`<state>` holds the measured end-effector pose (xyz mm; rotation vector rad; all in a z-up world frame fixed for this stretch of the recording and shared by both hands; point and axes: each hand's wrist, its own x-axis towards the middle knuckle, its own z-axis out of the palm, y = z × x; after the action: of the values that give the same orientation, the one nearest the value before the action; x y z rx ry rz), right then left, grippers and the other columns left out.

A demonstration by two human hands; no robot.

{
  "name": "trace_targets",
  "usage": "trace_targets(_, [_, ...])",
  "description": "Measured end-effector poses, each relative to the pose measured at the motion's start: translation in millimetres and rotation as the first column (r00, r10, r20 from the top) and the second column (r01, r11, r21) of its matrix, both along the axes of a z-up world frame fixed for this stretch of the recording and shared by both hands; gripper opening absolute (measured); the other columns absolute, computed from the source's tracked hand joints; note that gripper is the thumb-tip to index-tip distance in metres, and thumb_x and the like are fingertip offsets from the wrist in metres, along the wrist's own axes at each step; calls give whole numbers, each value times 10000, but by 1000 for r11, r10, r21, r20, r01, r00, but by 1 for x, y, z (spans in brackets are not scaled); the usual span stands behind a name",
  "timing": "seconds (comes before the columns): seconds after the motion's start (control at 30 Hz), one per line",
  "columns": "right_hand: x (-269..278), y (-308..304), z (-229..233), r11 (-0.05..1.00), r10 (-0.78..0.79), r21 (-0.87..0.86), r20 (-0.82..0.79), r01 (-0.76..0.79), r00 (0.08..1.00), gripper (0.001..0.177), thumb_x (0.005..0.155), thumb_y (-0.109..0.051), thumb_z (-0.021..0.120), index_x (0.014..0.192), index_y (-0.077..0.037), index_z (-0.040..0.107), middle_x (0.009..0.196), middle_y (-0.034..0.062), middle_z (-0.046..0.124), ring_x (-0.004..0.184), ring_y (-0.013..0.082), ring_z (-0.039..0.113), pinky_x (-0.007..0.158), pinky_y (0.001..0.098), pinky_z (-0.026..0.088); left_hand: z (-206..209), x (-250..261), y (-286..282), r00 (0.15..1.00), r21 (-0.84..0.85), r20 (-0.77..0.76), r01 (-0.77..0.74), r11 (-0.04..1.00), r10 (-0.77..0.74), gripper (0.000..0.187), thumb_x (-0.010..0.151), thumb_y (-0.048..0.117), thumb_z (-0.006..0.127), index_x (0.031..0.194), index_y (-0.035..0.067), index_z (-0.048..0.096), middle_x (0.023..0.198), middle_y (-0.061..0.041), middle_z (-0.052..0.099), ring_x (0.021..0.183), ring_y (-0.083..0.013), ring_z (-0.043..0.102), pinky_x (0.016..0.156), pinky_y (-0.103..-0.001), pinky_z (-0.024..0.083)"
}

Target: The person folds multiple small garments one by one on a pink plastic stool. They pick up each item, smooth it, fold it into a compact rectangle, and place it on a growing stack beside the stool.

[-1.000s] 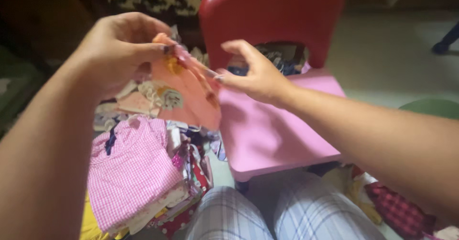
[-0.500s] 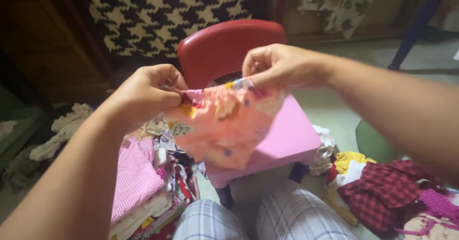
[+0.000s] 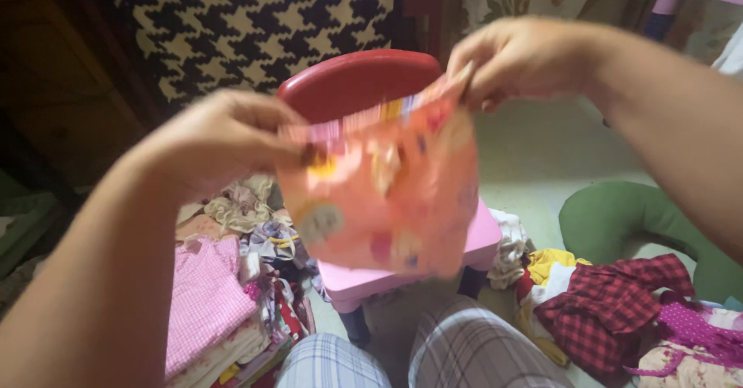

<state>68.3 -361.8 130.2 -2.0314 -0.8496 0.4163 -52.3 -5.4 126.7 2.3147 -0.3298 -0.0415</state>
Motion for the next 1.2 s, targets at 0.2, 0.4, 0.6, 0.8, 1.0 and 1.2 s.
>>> trace_targets(0.2, [13,20,-15,870,-206,-255,590,422,781,245,760,-144,816,982,-41,811,845,81,769,753,137,679,731,331,540,-32,36,-12,869,339,493,-228,913,34,114,770,116,847,861,80,788,848,-91,755,740,-182,693,718,-334,559])
trace_targets(0.4, [-6,-15,-17,962,-201,235,278,136,939,267,799,-52,725,1066,-58,723,972,14,769,910,104,706,828,275,558,-42,35,-2,914,-185,370,-101,978,165,396,794,8,778,1141,162,664,953,-65,789,847,-101,780,663,-249,614])
trace_targets(0.6, [-43,-23,-133,987,-6,-159,72,18,997,283,670,16,770,945,-47,799,842,28,758,804,103,673,710,289,566,-136,-17,-19,958,286,-216,-121,950,187,115,840,146,825,955,138,830,844,-58,817,749,-148,725,719,-314,576])
trace_targets(0.8, [-26,-20,-210,968,-166,92,-456,232,874,203,811,-37,708,1014,-36,691,911,30,693,846,116,675,754,307,563,-190,-3,-5,943,-221,-334,-96,971,17,255,832,156,739,1061,69,809,915,-6,836,835,-76,749,790,-256,583])
trace_targets(1.0, [46,33,-209,768,-485,171,-472,617,736,297,901,-117,660,1196,-81,638,1109,101,708,977,195,685,844,382,547,-183,68,-16,857,-88,-107,-514,854,504,326,918,295,720,1103,30,761,1005,-157,773,921,-245,737,837,-372,559])
trace_targets(1.2, [20,71,-245,737,-624,177,550,652,556,489,888,-270,673,1318,-51,597,1293,226,625,1219,411,586,1047,514,472,-227,54,-68,798,213,502,-489,846,335,347,933,273,653,1231,94,658,1366,-154,599,1305,-341,517,1089,-543,388])
